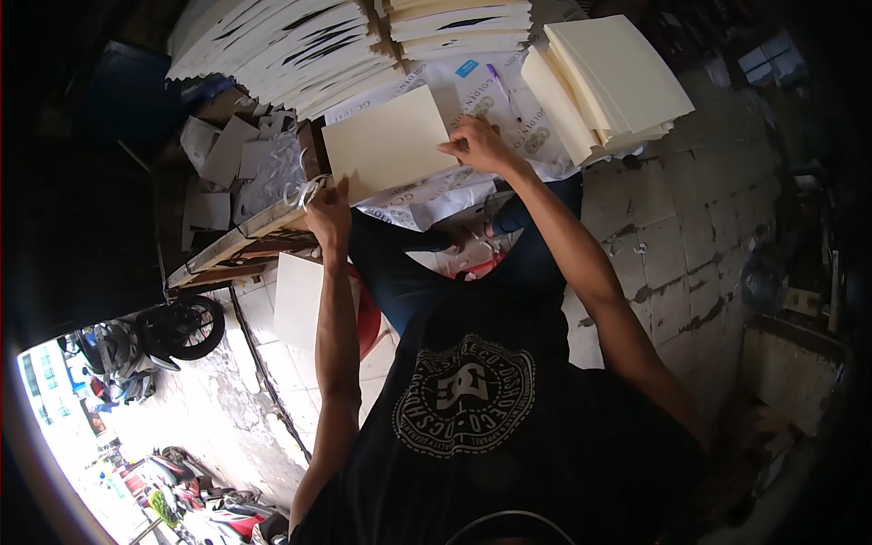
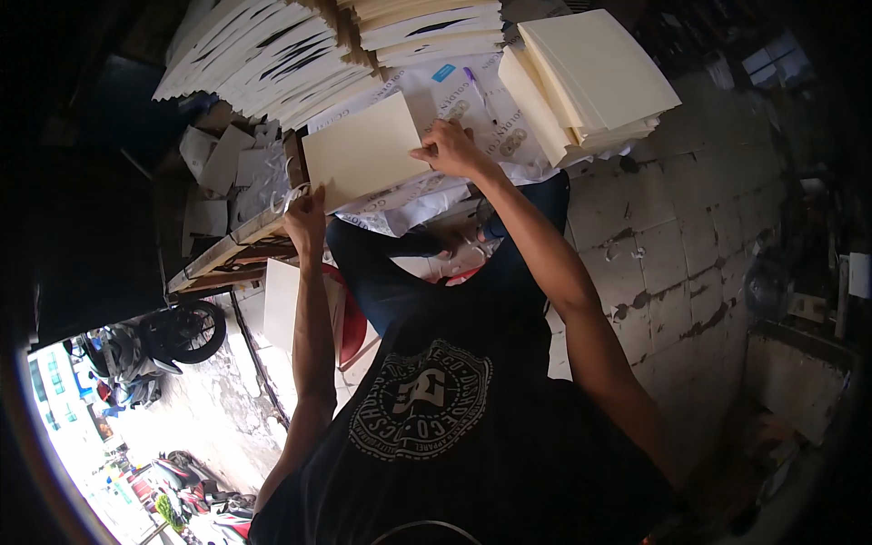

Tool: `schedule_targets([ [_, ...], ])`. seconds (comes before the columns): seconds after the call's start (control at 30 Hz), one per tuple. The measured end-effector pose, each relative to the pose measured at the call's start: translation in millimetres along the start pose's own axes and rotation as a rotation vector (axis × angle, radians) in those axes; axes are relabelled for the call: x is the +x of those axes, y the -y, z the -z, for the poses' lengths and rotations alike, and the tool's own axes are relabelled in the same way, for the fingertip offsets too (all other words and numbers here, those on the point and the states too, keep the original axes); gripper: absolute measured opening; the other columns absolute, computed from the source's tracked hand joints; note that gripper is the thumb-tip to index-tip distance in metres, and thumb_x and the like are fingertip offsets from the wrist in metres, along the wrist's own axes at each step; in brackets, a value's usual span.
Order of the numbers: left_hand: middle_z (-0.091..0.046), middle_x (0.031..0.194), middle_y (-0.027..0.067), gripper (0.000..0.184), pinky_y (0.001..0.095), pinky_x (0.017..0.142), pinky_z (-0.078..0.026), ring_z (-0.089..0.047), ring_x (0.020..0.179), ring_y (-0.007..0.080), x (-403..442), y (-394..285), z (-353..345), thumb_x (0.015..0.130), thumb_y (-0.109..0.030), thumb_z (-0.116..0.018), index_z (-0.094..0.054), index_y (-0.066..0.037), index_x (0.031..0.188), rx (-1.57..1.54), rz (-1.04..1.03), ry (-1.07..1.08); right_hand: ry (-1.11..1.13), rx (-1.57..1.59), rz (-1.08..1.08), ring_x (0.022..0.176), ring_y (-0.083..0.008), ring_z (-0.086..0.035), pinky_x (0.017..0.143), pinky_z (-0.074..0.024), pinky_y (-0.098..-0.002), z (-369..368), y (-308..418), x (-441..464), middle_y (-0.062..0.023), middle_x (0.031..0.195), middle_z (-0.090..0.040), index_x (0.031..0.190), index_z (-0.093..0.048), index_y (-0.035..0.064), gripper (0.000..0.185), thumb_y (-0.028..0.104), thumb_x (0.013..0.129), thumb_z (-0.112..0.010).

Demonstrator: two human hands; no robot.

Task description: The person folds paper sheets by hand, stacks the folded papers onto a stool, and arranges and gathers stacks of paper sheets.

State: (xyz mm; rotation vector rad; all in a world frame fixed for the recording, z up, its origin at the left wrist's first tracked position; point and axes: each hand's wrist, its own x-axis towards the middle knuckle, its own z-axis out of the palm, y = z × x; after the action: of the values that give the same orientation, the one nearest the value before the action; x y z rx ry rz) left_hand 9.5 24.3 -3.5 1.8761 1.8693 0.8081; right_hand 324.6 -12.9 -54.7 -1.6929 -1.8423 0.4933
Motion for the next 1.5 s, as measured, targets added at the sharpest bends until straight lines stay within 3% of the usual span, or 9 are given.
schedule_targets([
  [0.47,-0.068,0.073,0.0142,0.044,0.0397,0.069,-0.049,-0.067,0.07,0.0298,3.4,8.2,-5.4,0.081,-0.043,-0.071,-0.071,0.001,0.083,-0.036,0.057,0.036,-0.007,-0.018,-0.041,0.105,-0.0308,-0.05,0.082,-0.0375,-0.0504,5.1,10.8,-4.0,-0.0082,0.099,-0.058,0.079,-0.071,0.0103,0.033,0.043,0.083,-0.069],
  [0.57,-0.064,0.061,0.01,0.049,0.0344,0.06,-0.046,-0.059,0.057,0.0165,3.7,13.7,-10.2,0.082,-0.044,-0.07,-0.07,0.005,0.08,-0.028,-0.032,-0.033,-0.014,-0.018,-0.037,0.104,-0.0307,-0.05,0.082,-0.0374,-0.0503,3.6,9.6,-4.1,-0.0083,0.1,-0.058,0.079,-0.071,0.0102,0.033,0.043,0.083,-0.069],
  [0.87,-0.066,0.064,0.0111,0.048,0.0349,0.062,-0.047,-0.062,0.06,0.0185,2.6,7.8,-7.2,0.082,-0.044,-0.07,-0.071,0.004,0.083,-0.032,-0.012,-0.003,-0.054,-0.03,-0.017,0.104,-0.0308,-0.05,0.081,-0.0376,-0.0502,0.2,8.6,-5.2,-0.009,0.099,-0.058,0.077,-0.069,0.0092,0.033,0.042,0.082,-0.07],
  [0.93,-0.067,0.068,0.0131,0.045,0.0379,0.065,-0.048,-0.064,0.064,0.0251,2.1,4.3,-4.8,0.081,-0.043,-0.071,-0.071,0.002,0.082,-0.03,0.013,0.016,-0.047,-0.036,-0.018,0.103,-0.031,-0.05,0.081,-0.0379,-0.0503,0.1,8.1,-5.3,-0.0094,0.099,-0.058,0.075,-0.069,0.0086,0.034,0.042,0.082,-0.071],
  [1.07,-0.067,0.069,0.0146,0.043,0.0397,0.066,-0.048,-0.065,0.064,0.0287,2.3,6.0,-7.0,0.081,-0.042,-0.071,-0.071,0.0,0.08,-0.036,0.018,0.001,-0.025,-0.046,-0.025,0.102,-0.0306,-0.052,0.08,-0.039,-0.0499,1.9,7.9,-4.6,-0.0098,0.098,-0.058,0.082,-0.069,0.01,0.029,0.039,0.081,-0.072],
  [1.13,-0.067,0.068,0.0137,0.046,0.0377,0.065,-0.049,-0.065,0.064,0.0248,2.1,6.8,-6.7,0.081,-0.044,-0.071,-0.071,0.002,0.082,-0.009,-0.005,0.0,-0.023,-0.021,-0.053,0.102,-0.0305,-0.053,0.081,-0.0408,-0.0496,8.5,15.5,-7.0,-0.0099,0.1,-0.059,0.088,-0.069,0.0115,0.025,0.036,0.082,-0.072],
  [1.23,-0.068,0.068,0.0135,0.046,0.0371,0.065,-0.049,-0.065,0.064,0.0237,2.3,8.2,-8.0,0.081,-0.045,-0.071,-0.072,0.002,0.083,-0.001,-0.022,-0.007,-0.221,0.0,0.075,0.106,-0.0284,-0.054,0.086,-0.0436,-0.0474,7.9,23.0,-16.0,-0.0085,0.107,-0.06,0.101,-0.069,0.0148,0.026,0.032,0.082,-0.071],
  [1.33,-0.068,0.069,0.0134,0.045,0.0369,0.065,-0.049,-0.065,0.064,0.0239,2.0,8.4,-7.9,0.081,-0.044,-0.071,-0.072,0.002,0.084,0.02,-0.028,-0.019,-0.085,-0.165,0.195,0.11,-0.0264,-0.054,0.091,-0.0448,-0.0445,8.8,20.5,-21.9,-0.0062,0.116,-0.06,0.111,-0.068,0.0159,0.033,0.031,0.082,-0.071],
  [1.5,-0.068,0.071,0.0133,0.044,0.0362,0.067,-0.049,-0.066,0.066,0.0228,1.5,8.3,-5.9,0.081,-0.041,-0.071,-0.072,0.002,0.086,-0.008,0.011,0.014,-0.047,-0.169,0.192,0.114,-0.0249,-0.053,0.094,-0.0423,-0.0428,24.2,35.7,-30.0,-0.0059,0.123,-0.059,0.116,-0.068,0.0166,0.042,0.035,0.078,-0.073],
])
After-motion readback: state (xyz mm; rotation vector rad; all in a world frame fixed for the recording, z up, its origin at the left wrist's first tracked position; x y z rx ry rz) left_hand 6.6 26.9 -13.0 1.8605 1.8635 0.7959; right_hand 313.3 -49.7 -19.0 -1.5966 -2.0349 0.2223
